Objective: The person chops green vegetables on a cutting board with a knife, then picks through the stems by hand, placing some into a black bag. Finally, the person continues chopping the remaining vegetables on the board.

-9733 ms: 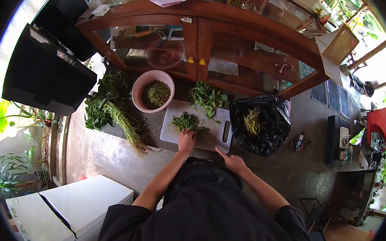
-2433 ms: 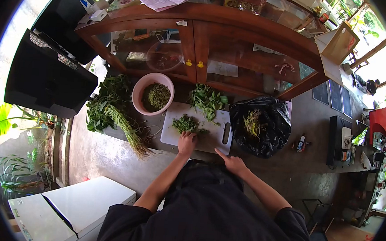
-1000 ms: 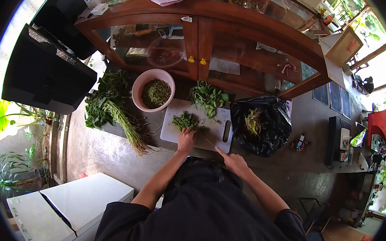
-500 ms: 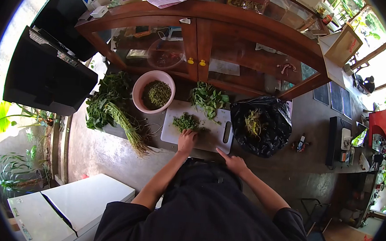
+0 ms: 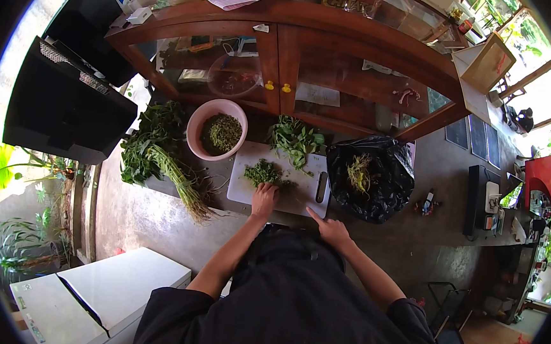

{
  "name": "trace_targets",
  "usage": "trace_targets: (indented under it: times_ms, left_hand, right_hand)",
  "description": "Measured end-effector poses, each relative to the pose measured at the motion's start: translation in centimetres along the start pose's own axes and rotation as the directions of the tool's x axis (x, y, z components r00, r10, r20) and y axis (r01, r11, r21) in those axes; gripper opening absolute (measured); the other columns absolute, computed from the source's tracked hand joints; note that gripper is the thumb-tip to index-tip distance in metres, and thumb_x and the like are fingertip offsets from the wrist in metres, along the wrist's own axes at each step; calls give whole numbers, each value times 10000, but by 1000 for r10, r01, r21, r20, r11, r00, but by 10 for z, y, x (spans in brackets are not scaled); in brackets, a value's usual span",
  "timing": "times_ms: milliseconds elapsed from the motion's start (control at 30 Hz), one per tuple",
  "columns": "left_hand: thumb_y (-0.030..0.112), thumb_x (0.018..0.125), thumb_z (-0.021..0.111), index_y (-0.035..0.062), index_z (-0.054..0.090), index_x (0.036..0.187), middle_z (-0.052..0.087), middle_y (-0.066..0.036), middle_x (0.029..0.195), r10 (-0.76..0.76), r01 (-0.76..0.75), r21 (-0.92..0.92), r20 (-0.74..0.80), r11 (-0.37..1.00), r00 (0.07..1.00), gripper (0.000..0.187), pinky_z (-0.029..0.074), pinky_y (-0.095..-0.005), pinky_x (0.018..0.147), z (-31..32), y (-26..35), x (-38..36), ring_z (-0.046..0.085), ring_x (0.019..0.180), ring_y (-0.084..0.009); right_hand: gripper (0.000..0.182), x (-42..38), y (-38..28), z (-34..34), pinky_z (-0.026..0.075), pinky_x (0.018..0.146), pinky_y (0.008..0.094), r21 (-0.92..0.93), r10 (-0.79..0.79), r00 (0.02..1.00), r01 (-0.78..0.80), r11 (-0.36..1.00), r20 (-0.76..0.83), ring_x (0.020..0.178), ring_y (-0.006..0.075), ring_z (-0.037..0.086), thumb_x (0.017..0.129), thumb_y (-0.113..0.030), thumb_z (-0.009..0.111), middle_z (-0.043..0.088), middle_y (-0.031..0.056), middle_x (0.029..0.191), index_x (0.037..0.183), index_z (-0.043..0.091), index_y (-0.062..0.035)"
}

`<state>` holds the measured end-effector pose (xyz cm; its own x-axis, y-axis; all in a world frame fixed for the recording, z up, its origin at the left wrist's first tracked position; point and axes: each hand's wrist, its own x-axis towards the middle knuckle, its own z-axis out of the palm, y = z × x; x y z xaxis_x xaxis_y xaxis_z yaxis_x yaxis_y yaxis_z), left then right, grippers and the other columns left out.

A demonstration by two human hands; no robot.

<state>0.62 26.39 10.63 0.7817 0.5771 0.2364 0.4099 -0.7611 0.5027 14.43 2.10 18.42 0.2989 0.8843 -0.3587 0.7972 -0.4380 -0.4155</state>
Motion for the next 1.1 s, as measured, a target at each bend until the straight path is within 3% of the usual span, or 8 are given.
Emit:
trace_targets:
  times_ms: [267, 600, 800, 1000, 1100]
  left_hand:
    - [130, 847, 663, 73, 721, 958, 672, -81, 947, -39, 40, -38, 15, 998, 999, 137, 497, -403, 860, -2, 6, 6, 606, 951, -293]
    - [120, 802, 701, 85, 742, 940, 669, -58, 931, 9, -9, -47, 6, 999, 1000, 148, 498, -387, 850, -6, 3, 4, 601, 923, -287]
    - [111, 802, 697, 84, 741, 925, 664, -56, 936, 22, -23, -53, -9, 998, 1000, 133, 499, -387, 840, -4, 4, 2, 601, 920, -282]
    - [123, 824, 685, 79, 727, 918, 662, -68, 941, 8, -8, -1, -21, 1000, 1000, 112, 495, -394, 844, 0, 5, 4, 600, 922, -288]
    - [131, 829, 682, 79, 721, 921, 658, -70, 943, 15, -15, 10, -11, 1000, 1000, 113, 493, -396, 847, 0, 4, 4, 599, 921, -290]
  right_hand:
    - [830, -2, -10, -17, 552, 676, 554, 12, 4, 999, -5, 1000, 46, 680, 422, 667, 851, -85, 506, 669, 219, 755, 1558, 203, -396]
    - [861, -4, -14, -37, 566, 701, 519, -25, 22, 990, -18, 1000, 140, 726, 409, 686, 839, -127, 572, 684, 209, 782, 1559, 187, -401]
    - [858, -1, 1, -6, 554, 644, 546, 55, -27, 998, 23, 998, 58, 668, 407, 678, 838, -108, 544, 662, 224, 723, 1555, 188, -420]
    - [794, 5, 7, 13, 547, 665, 561, 73, -74, 997, 76, 994, -34, 657, 434, 656, 876, -113, 497, 650, 239, 718, 1551, 204, -409]
    - [826, -4, 9, 3, 549, 641, 565, 94, -42, 999, 42, 995, -10, 634, 416, 662, 842, -91, 510, 636, 223, 680, 1543, 232, -428]
